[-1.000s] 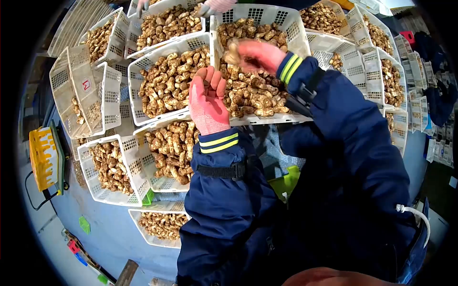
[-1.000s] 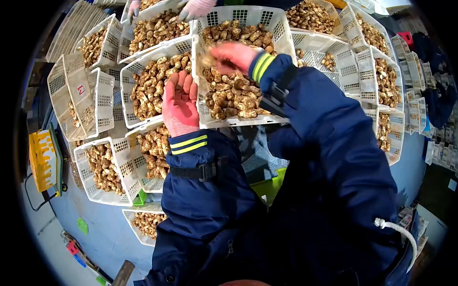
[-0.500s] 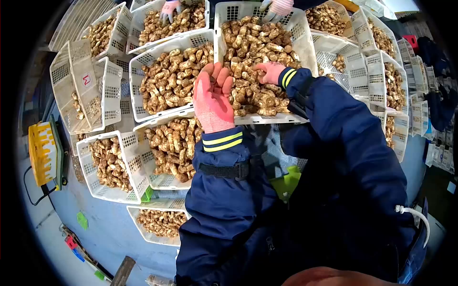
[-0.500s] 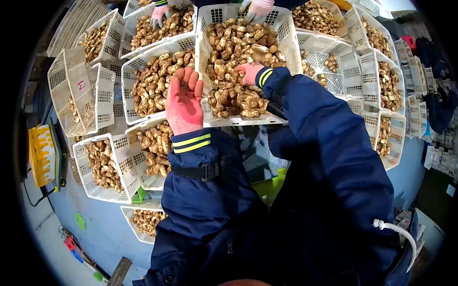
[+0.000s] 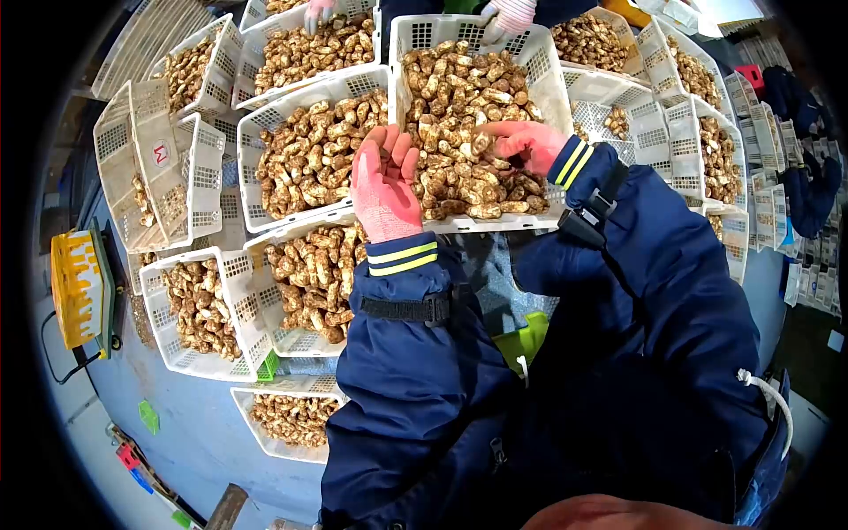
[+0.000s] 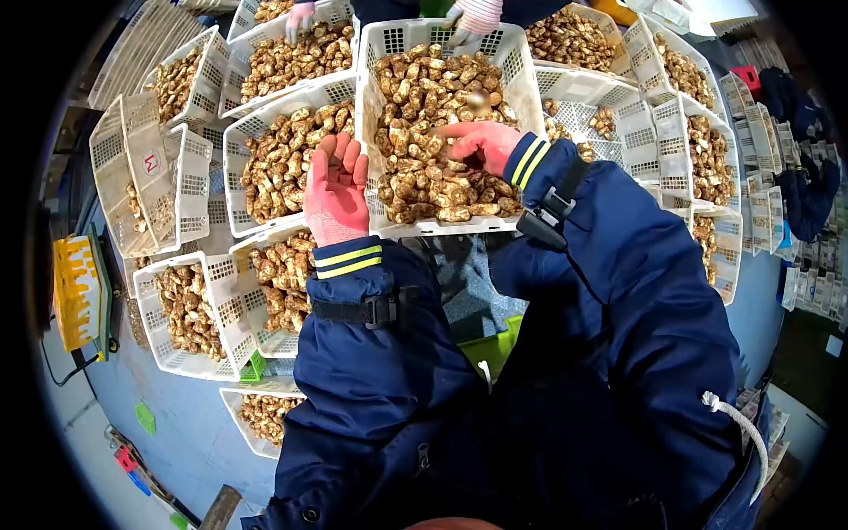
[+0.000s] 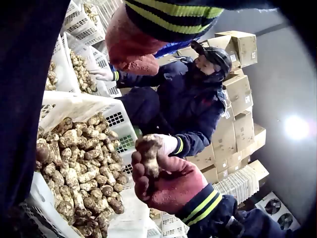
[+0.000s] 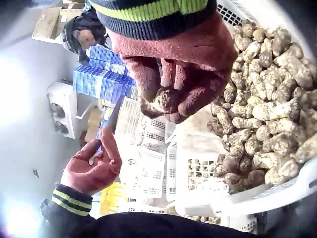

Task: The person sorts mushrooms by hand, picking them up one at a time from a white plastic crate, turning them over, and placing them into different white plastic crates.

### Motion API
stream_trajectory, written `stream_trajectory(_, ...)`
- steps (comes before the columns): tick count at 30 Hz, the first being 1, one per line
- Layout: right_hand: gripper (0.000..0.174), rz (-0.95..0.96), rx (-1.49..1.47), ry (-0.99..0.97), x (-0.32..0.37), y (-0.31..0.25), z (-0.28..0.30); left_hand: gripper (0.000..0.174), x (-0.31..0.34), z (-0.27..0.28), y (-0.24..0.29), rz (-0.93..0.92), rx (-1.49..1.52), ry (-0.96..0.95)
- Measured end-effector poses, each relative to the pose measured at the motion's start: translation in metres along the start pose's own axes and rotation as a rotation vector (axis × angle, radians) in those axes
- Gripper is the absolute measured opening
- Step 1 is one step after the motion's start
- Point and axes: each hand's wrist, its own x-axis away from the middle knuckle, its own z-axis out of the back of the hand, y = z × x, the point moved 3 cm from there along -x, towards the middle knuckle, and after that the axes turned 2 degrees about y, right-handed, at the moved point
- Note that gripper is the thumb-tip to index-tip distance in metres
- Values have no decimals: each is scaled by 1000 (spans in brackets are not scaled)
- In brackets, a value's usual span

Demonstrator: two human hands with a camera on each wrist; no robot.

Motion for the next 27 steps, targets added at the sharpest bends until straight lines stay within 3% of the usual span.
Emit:
stream_trajectory(1, 51, -108, -262, 45, 8, -10, -14, 36, 0, 0, 0, 3, -3, -5)
stream_trajectory(4, 56, -80, -395, 4, 6, -5, -14, 34, 4, -7, 3, -18, 45, 11)
stream_trajectory(5, 58, -82, -314, 124, 15, -25, -35, 33, 5, -10, 4, -11, -1, 18)
stream_trajectory(6, 58, -81, -314, 123, 13, -24, -33, 33, 5, -11, 4, -5, -47, 24)
stream_trajectory(8, 63, 76, -112, -94, 10, -31, -38, 32, 10, -21, 0, 99, -317, 26)
stream_trajectory(9, 64, 95, 23, -54, 9, -33, -42, 32, 11, -22, -9, 147, -365, -22)
stream_trajectory(10, 61, 87, 283, 5, 8, -35, -46, 33, 11, -22, -17, 194, -413, -72)
stream_trajectory(11, 58, 229, 553, 64, 9, -40, -53, 36, 13, -26, -20, 223, -457, -167)
stream_trajectory(13, 56, 473, 1002, 184, 18, -51, -67, 34, 11, -27, -21, 261, -597, -183)
stream_trajectory(14, 56, 593, 1025, 201, 21, -54, -70, 33, 11, -27, -20, 255, -600, -199)
stream_trajectory(18, 51, 490, 751, 231, 30, -59, -63, 34, 13, -25, -17, 202, -520, -216)
stream_trajectory(20, 47, 399, 810, 284, 34, -58, -61, 34, 13, -26, -20, 185, -486, -217)
stream_trajectory(22, 45, 455, 980, 316, 36, -55, -59, 33, 12, -24, -21, 230, -340, -231)
stream_trajectory(24, 43, 357, 922, 320, 31, -44, -55, 35, 11, -24, -23, 218, -397, -283)
stream_trajectory(25, 40, 508, 980, 359, 32, -43, -56, 39, 11, -22, -25, 263, -408, -316)
stream_trajectory(27, 39, 569, 1080, 359, 31, -47, -57, 40, 13, -30, -25, 276, -417, -301)
